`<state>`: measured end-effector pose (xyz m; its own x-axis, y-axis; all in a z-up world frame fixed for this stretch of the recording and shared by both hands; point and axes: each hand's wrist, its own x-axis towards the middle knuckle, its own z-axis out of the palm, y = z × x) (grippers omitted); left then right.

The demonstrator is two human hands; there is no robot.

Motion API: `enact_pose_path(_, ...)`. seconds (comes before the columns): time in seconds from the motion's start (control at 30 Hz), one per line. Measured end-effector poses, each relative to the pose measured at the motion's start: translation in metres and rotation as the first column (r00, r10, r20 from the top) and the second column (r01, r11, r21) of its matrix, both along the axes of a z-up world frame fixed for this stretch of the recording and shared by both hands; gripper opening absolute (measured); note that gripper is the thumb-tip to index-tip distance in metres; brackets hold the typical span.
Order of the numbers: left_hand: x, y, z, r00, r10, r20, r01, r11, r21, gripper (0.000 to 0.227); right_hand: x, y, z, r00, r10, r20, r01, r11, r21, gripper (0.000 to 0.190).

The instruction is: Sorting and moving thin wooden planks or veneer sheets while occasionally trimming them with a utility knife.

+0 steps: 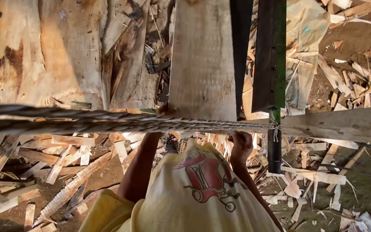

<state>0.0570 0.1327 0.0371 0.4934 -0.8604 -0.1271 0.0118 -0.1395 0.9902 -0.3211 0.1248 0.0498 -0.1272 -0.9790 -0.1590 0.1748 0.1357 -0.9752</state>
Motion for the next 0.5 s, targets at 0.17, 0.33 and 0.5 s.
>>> enact_pose_path(0.17, -0.009, 0.014, -0.024, 0.975, -0.14, -0.172, 0.149, 0.988, 0.043, 0.048, -0.007, -0.007, -0.001, 0.971, 0.187, -0.15, -0.176, 0.981, 0.084, 0.011)
enact_pose_path(0.33, 0.003, 0.018, -0.081, 0.926, -0.221, -0.305, 0.244, 0.969, 0.04, 0.047, -0.012, -0.013, -0.03, 0.968, 0.249, 0.025, -0.25, 0.95, 0.186, 0.012)
enact_pose_path(0.5, -0.016, 0.004, 0.022, 0.785, -0.288, -0.549, 0.261, 0.957, -0.129, 0.036, -0.013, -0.013, -0.041, 0.938, 0.324, 0.123, -0.341, 0.926, 0.162, 0.018)
